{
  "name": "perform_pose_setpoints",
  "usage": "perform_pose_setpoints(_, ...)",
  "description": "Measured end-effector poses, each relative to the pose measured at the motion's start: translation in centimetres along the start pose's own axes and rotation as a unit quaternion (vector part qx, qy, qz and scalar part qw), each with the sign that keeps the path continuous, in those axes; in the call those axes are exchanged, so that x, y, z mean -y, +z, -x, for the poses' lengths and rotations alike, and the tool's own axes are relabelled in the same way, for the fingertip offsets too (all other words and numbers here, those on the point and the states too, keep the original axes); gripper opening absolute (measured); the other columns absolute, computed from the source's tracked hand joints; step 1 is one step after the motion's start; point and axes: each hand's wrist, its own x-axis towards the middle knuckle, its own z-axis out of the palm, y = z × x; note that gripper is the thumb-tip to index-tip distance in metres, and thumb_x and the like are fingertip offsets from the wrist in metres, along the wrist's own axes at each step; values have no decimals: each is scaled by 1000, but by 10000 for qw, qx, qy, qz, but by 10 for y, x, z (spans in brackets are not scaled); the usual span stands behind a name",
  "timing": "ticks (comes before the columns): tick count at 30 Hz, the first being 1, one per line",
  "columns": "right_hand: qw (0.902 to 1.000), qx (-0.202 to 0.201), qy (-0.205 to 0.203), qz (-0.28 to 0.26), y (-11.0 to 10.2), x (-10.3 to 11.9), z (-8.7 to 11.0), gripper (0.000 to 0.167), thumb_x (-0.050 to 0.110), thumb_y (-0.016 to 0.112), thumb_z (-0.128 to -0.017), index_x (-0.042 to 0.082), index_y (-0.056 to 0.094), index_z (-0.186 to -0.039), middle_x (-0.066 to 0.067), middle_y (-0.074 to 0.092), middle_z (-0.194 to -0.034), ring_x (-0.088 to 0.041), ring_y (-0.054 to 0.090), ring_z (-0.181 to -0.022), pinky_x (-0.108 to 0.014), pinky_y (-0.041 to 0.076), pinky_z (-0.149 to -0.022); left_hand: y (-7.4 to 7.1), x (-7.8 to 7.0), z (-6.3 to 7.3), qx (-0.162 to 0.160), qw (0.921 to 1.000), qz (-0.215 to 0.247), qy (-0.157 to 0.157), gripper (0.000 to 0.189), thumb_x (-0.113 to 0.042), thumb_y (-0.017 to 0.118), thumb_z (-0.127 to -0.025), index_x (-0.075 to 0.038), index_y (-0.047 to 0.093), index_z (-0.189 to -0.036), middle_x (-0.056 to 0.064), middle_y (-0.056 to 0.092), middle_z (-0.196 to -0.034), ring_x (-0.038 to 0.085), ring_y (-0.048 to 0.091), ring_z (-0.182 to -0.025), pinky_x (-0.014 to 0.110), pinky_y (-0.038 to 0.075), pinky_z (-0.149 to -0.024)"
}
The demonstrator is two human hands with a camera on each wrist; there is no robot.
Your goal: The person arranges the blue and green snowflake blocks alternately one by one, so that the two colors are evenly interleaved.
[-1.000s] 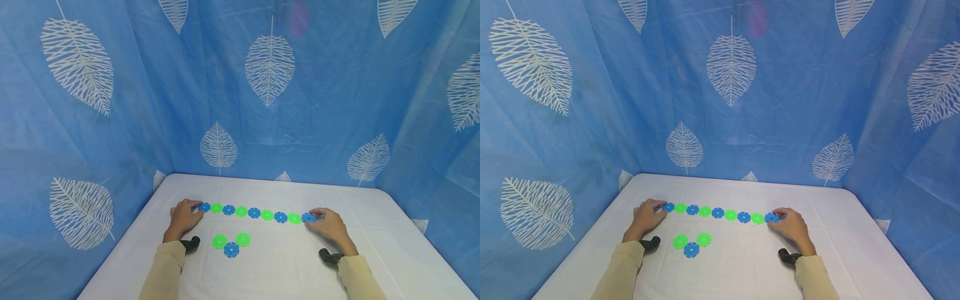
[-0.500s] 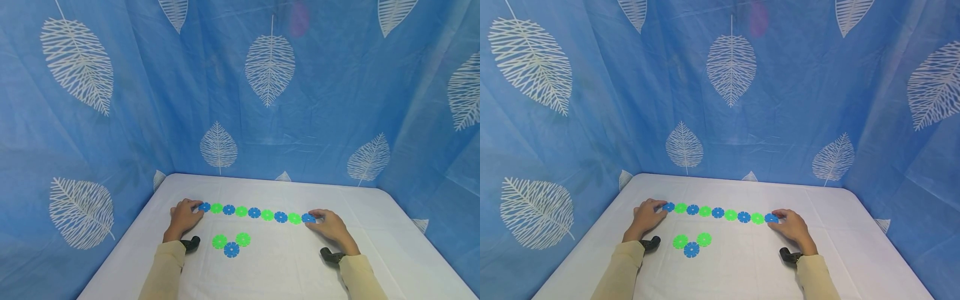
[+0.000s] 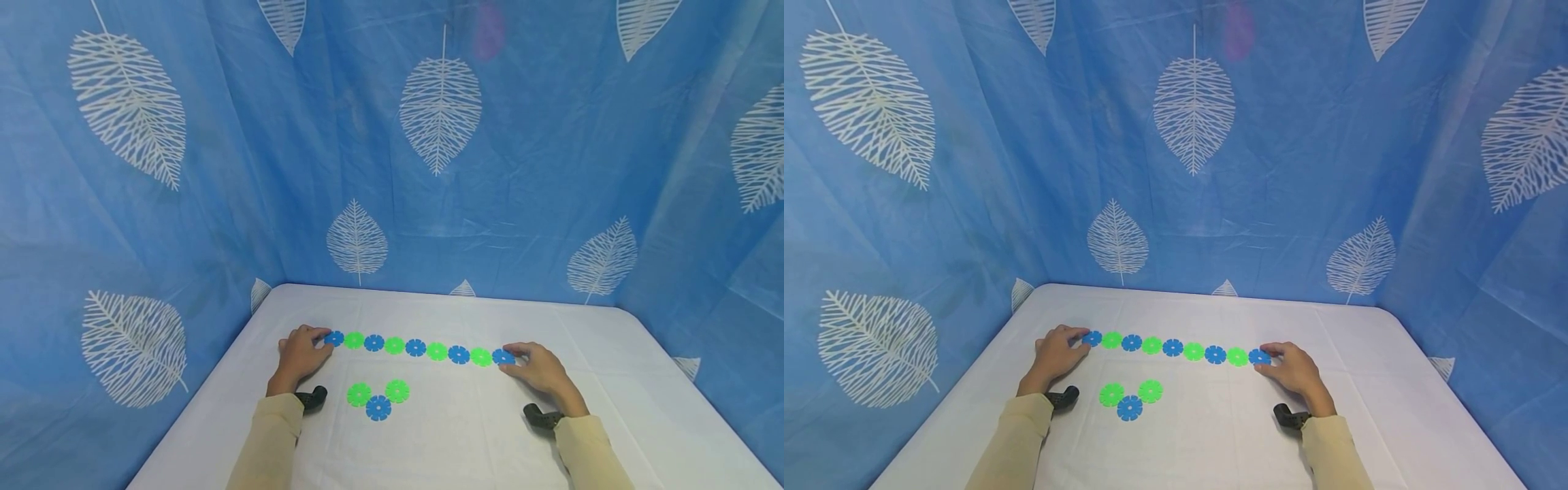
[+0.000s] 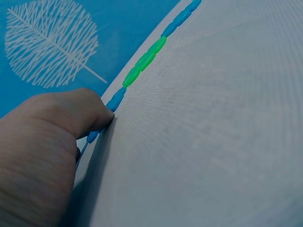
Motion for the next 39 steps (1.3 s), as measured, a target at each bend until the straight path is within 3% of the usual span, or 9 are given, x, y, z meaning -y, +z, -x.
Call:
perform_pose_setpoints(15, 9997, -227, -22, -98, 0, 3, 0, 57, 44, 76, -86, 10, 66, -130, -20, 67, -124, -47, 55, -123, -66, 40, -100, 0, -1, -1, 24, 10000, -9, -24, 41, -35, 68, -86, -22, 72, -125, 10, 65, -118, 30, 57, -110, 48, 31, -85)
perform_pose_setpoints(22, 9974, -473, -168, -509, -4, 17, -4, 52, 40, 73, -90, 12, 64, -133, -15, 66, -120, -34, 61, -109, -50, 50, -86, -1, -1, -1, 114, 9999, -38, -96, 41, -37, 68, -87, -22, 71, -125, 10, 64, -121, 30, 57, -114, 49, 31, -88)
perform_pose_setpoints(25, 9958, -612, -356, -577, -7, 30, -4, 50, 36, 74, -90, 11, 64, -132, -16, 65, -118, -25, 62, -85, -38, 51, -70, -1, -1, -1, 79, 9999, -17, -66, 41, -36, 68, -87, -22, 71, -125, 10, 64, -120, 31, 57, -113, 49, 31, -87)
perform_pose_setpoints(29, 9911, -859, -799, -636, -17, 52, -1, 44, 31, 76, -89, 13, 67, -129, -15, 65, -113, -14, 52, -61, -29, 44, -53, -2, -3, -1, 30, 10000, -2, -14, 41, -35, 68, -86, -21, 72, -124, 10, 65, -118, 31, 57, -111, 50, 31, -86)
perform_pose_setpoints(33, 9832, -1042, -1276, -785, -28, 73, 4, 40, 28, 76, -89, 16, 68, -127, -12, 65, -109, -9, 49, -55, -27, 42, -50, -3, -4, -1, -1, 10000, -2, 14, 40, -35, 69, -86, -22, 72, -124, 9, 65, -118, 30, 57, -111, 50, 31, -87)
perform_pose_setpoints(39, 9756, -926, -1726, -987, -37, 104, 9, 38, 28, 75, -90, 18, 68, -126, -9, 67, -106, -8, 51, -53, -26, 43, -49, -1, 0, 0, 40, 10000, -11, -8, 40, -35, 68, -86, -22, 72, -124, 10, 65, -118, 30, 57, -110, 50, 31, -86)
